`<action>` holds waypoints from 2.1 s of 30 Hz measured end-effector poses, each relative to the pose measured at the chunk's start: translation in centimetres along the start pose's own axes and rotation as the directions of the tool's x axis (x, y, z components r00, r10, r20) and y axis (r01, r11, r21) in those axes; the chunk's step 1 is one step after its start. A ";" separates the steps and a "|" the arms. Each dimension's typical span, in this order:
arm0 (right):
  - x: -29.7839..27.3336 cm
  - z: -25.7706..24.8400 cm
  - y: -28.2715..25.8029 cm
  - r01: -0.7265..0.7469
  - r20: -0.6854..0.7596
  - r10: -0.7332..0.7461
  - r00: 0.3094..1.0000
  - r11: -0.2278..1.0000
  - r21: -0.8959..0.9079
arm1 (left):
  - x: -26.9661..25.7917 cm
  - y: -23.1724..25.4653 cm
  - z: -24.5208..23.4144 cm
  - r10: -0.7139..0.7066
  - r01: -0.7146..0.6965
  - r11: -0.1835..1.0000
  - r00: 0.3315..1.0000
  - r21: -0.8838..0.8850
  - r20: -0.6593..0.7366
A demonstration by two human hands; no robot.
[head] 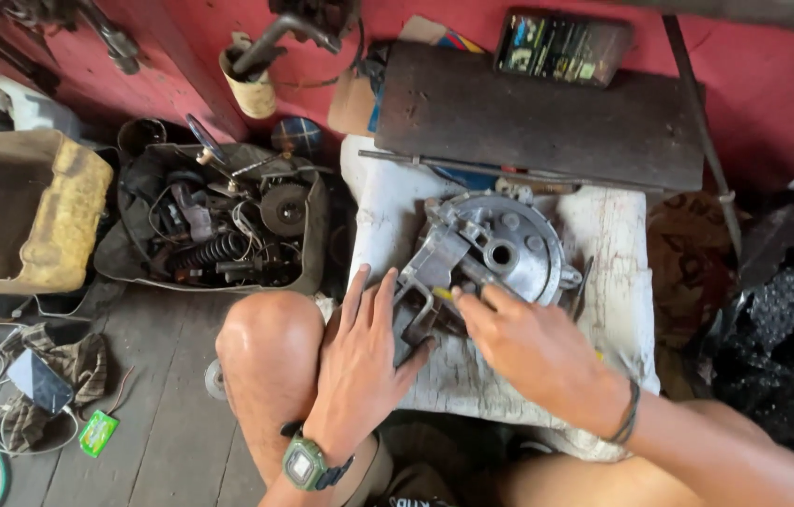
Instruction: The person scrubs a metallic mechanical part with a yellow brush while sitting on the floor. The part is held in place on a white cloth, and the person uses both hands to scrub different areas of the component.
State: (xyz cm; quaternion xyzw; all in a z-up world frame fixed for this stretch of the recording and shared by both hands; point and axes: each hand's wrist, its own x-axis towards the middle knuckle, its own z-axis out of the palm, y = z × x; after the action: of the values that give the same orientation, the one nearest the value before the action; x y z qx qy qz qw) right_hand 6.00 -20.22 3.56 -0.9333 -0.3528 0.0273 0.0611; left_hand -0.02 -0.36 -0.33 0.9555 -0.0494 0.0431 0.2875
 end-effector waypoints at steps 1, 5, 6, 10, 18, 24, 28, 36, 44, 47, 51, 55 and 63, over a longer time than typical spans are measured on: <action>0.2 0.2 0.8 0.000 0.003 0.000 1.000 1.000 0.002 | 0.1 0.0 -0.1 -0.003 0.003 1.000 1.000 -0.001 0.003; 0.3 -0.1 1.3 0.038 -0.028 -0.042 0.999 0.988 -0.151 | -0.1 0.1 0.0 0.008 -0.008 1.000 1.000 0.009 0.000; 0.4 -0.7 0.8 0.041 -0.011 -0.043 0.999 0.989 -0.142 | 0.0 0.1 -0.1 0.001 -0.001 1.000 1.000 0.006 0.008; 0.6 0.7 1.5 0.069 0.093 -0.064 0.994 0.997 -0.044 | 0.0 0.0 0.2 -0.006 0.006 1.000 1.000 0.021 -0.005; 0.6 1.5 2.6 0.184 -0.041 -0.202 0.979 0.947 -0.262 | 0.0 0.0 -0.1 0.011 -0.010 1.000 1.000 0.021 -0.020; 0.0 0.9 0.8 0.071 -0.002 -0.072 0.997 0.992 -0.103 | 0.1 0.0 -0.1 0.014 -0.014 1.000 1.000 -0.002 -0.022; 0.2 0.0 0.7 -0.032 -0.109 0.018 0.994 0.992 -0.122 | -0.3 0.1 -0.1 0.012 -0.012 1.000 1.000 0.006 -0.002; 0.5 0.8 1.1 0.080 -0.038 -0.092 0.995 0.965 -0.249 | 0.0 0.2 -0.1 -0.005 0.005 1.000 1.000 0.011 0.008; 0.8 -0.1 0.4 0.026 -0.026 -0.030 0.999 0.990 -0.136 | 0.1 0.0 0.2 0.008 -0.008 1.000 1.000 0.029 -0.014; 1.0 0.0 0.6 0.028 -0.055 -0.037 0.998 0.987 -0.160 | -0.1 0.1 0.1 0.004 -0.004 0.999 1.000 0.033 -0.010; 0.9 0.1 -0.3 0.054 0.036 -0.050 0.998 0.993 -0.109 | -0.2 0.2 0.0 -0.005 0.005 1.000 1.000 0.020 -0.008; 1.4 0.7 0.8 0.034 -0.002 -0.035 0.999 0.988 -0.150 | -0.2 0.1 0.2 0.012 -0.012 0.999 1.000 0.043 -0.009; 2.2 -0.3 0.5 -0.014 -0.057 0.005 0.998 0.990 -0.143 | 0.0 0.1 0.1 0.010 -0.009 0.998 1.000 0.054 -0.016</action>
State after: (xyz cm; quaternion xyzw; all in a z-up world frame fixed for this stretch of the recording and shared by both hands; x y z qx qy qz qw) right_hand 8.04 -19.14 3.74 -0.9373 -0.3476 -0.0242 0.0035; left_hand -0.02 -0.51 -0.32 0.9623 -0.0506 0.0534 0.2617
